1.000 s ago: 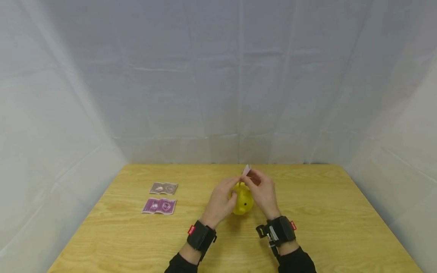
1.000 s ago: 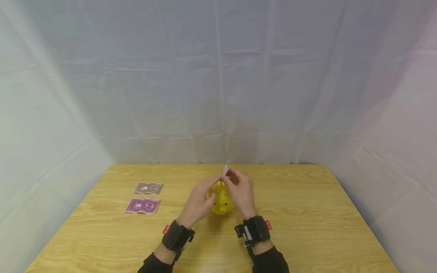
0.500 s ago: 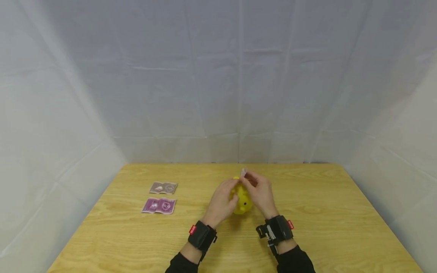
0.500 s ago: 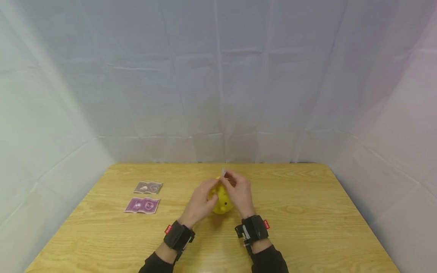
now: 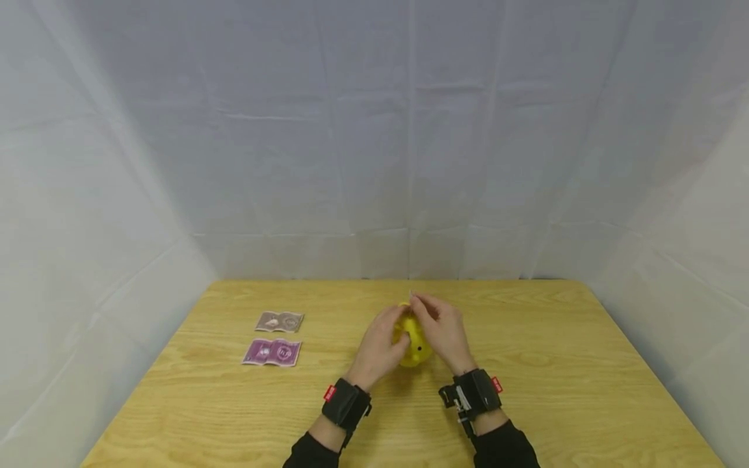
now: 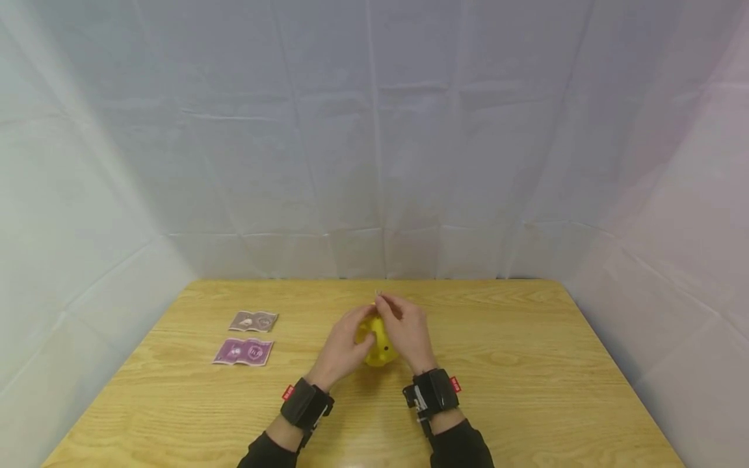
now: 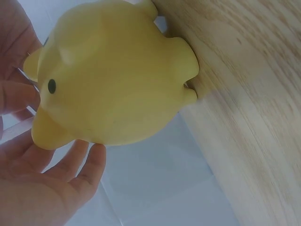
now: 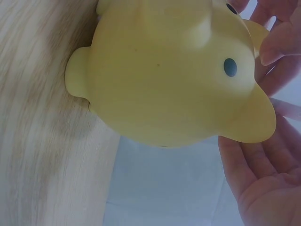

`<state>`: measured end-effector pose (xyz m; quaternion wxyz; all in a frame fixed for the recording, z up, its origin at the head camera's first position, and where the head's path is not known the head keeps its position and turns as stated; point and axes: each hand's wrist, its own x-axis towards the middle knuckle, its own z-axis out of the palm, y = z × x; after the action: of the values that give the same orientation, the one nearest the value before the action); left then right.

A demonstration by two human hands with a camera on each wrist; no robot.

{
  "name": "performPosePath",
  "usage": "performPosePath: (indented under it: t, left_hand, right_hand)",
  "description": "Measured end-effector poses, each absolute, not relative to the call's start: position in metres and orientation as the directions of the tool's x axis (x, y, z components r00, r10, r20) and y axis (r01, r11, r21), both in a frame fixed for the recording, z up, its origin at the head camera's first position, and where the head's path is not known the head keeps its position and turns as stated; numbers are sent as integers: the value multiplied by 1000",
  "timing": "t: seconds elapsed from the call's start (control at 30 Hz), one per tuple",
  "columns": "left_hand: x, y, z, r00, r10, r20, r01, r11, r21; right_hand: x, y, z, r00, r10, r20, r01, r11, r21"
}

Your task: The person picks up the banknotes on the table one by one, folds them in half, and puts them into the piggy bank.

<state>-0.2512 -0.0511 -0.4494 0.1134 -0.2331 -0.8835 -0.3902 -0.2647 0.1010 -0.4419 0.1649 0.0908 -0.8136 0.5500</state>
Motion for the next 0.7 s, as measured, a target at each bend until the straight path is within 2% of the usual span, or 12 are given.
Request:
performPosePath:
  t: [0.4,0.7]
  left_hand:
    - [-252,-51,-449,-847,339,410,531,599,600]
    - [-250,-52,-450,-856,329,399,515,607,605]
  right_hand:
    - [-263,100,-439,-937,25,348,-313,382,-870]
    - [-261,100,-439,-948,-6,317,-296,377,-878]
